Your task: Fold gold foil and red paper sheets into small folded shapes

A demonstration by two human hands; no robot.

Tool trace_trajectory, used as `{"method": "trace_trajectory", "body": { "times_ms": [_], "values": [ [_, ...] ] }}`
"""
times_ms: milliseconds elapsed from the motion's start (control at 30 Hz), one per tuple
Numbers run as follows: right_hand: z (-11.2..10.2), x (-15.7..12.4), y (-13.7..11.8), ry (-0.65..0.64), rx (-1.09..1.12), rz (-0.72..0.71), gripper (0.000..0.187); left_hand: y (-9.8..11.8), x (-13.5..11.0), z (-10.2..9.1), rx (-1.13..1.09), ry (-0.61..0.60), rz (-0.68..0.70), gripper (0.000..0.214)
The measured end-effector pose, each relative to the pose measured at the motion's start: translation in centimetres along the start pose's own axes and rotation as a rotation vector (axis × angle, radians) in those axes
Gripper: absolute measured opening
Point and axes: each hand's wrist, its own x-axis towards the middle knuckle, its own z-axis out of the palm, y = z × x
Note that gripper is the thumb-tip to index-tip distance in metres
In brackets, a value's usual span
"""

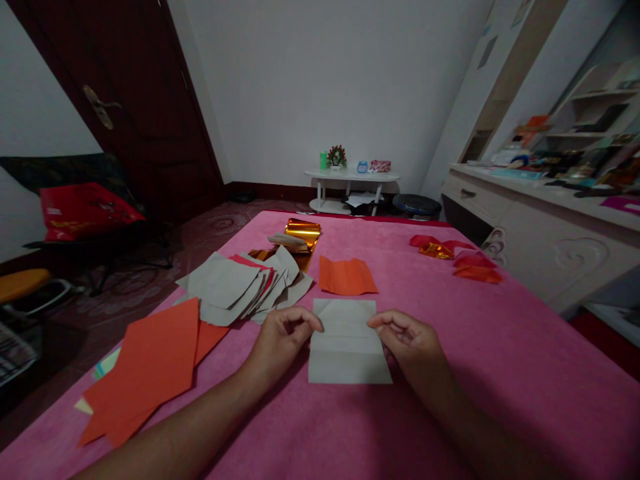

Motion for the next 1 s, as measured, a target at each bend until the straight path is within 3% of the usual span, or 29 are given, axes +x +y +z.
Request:
{"method": "trace_trajectory", "body": {
  "times_ms": [200, 367, 467, 567, 667, 733, 833, 1000],
  "values": [
    [0.2, 0.2, 0.5, -0.069, -0.097, -0.030, 0.022, -0.6, 0.4, -0.4, 0.212, 0.037, 0.058, 0.014],
    [-0.1, 0.4, 0.7, -0.158, -0.543, -0.287, 0.030, -0.8, 0.3, -0.9, 0.595, -0.063, 0.296, 0.023],
    [-0.4, 0.2, 0.5, -0.176, -0.781, -0.391, 0.034, -0.6, 0.2, -1.1, 0.771, -0.123, 0.328, 0.021],
    [-0.8, 0.0, 0.2, -0.154, -0.890, -0.495, 0.034, -0.2, 0.0, -1.1, 0.853, -0.075, 0.375, 0.017],
    [-1.4, 0.0, -0.1, -0.220, -0.876, -0.577, 0.034, -0.1, 0.1, -0.9, 0.846, -0.053, 0.520, 0.018],
    [-1.9, 0.1, -0.6, -0.325, -0.846, -0.607, 0.036, -0.2, 0.3, -0.8, 0.817, -0.184, 0.577, 0.019],
    [-2.7, 0.1, -1.6, -0.483, -0.820, -0.559, 0.043, -0.1, 0.4, -0.9, 0.752, -0.410, 0.541, 0.030],
    [-3.2, 0.2, -2.0, -0.585, -0.800, -0.415, 0.046, 2.0, 0.1, -2.3, 0.721, -0.601, 0.421, 0.050]
  ]
}}
